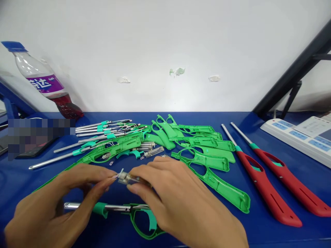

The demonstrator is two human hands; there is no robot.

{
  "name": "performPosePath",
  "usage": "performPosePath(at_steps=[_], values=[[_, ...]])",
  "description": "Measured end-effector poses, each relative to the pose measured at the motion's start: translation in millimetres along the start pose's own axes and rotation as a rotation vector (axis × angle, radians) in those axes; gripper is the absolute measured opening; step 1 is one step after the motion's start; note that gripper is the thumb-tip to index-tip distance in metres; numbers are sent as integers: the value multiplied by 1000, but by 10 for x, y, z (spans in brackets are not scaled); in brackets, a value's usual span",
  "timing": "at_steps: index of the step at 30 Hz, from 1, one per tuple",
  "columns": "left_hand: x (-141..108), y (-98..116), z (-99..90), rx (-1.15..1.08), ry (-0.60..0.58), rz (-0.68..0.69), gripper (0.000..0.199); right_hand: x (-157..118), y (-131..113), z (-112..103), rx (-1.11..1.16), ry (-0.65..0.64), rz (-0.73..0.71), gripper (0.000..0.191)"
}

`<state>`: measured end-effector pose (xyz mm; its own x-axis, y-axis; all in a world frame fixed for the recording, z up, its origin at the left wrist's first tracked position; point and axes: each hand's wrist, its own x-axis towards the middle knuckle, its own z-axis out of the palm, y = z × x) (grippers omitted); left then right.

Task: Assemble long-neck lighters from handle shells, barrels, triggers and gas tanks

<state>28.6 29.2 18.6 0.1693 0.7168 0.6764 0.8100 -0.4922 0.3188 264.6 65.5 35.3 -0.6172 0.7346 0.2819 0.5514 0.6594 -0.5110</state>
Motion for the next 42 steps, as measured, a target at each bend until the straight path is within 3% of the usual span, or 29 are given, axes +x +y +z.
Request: performPosePath(at_steps=[2, 6, 10, 15, 19, 25, 33, 42], values=[[16, -10, -22, 13, -67, -37, 22, 25, 45, -11, -55, 124, 53, 10], [-10, -20, -42, 23, -284, 158, 18, 58, 104, -10, -195, 311, 107, 11], [-47, -20, -25, -5, -365, 260, 30, 63, 89, 0, -205, 283, 95, 10], [-7, -8, -21, -86, -487, 183, 27, 80, 65, 5, -223, 233, 87, 12], [16, -8, -9, -176, -522, 161, 29, 84, 66, 12, -240, 237, 67, 13], [12, -75, 0, -196, -567, 273, 38, 77, 73, 13, -268, 235, 56, 16], [20, -127, 37, -216, -539, 323, 28, 77, 75, 16, -274, 233, 35, 17], [-31, -189, 20, -231, -606, 347, 32, 79, 82, 11, -297, 232, 33, 16]])
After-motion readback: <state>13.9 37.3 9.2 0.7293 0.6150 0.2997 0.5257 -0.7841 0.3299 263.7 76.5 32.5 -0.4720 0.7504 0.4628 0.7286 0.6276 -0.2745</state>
